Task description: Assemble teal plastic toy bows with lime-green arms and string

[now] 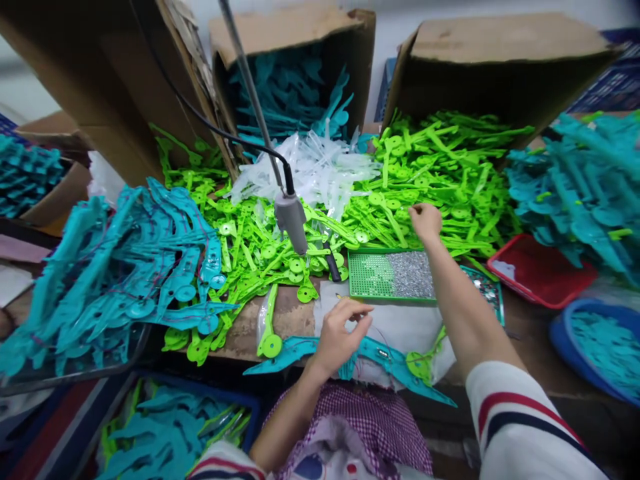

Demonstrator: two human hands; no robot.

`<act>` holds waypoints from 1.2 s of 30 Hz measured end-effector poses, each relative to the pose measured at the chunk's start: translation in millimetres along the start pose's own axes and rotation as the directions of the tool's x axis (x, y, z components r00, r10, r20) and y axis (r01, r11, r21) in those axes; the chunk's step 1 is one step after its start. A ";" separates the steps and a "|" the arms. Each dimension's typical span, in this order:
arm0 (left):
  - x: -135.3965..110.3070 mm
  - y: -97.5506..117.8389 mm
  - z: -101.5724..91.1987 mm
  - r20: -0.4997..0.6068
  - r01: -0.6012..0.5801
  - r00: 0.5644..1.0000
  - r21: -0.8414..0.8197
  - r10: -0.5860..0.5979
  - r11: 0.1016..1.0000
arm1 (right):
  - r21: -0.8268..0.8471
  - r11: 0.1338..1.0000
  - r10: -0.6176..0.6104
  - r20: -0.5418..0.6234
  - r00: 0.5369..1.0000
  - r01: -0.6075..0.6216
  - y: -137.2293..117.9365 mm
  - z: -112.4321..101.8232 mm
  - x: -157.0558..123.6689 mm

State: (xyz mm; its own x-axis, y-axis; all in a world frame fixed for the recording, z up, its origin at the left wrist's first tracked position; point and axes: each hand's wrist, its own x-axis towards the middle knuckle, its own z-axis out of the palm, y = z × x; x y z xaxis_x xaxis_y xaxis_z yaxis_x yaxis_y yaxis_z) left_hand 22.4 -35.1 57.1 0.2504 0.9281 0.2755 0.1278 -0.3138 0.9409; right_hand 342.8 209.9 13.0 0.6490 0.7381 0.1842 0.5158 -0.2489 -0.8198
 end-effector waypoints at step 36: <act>18.2 4.0 -0.7 0.371 0.569 0.773 -0.764 -0.515 0.304 | 0.192 0.700 -0.702 0.006 0.713 0.688 -64.5 -116.7 -298.2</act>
State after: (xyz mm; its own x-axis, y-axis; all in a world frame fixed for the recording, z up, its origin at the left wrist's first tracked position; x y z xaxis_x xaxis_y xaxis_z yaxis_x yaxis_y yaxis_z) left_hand 26.8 -19.3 66.1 0.4834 0.8045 -0.3452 -0.5519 0.5862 0.5931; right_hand 181.2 -67.3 74.2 0.0974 0.7042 0.7033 0.7003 0.4536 -0.5512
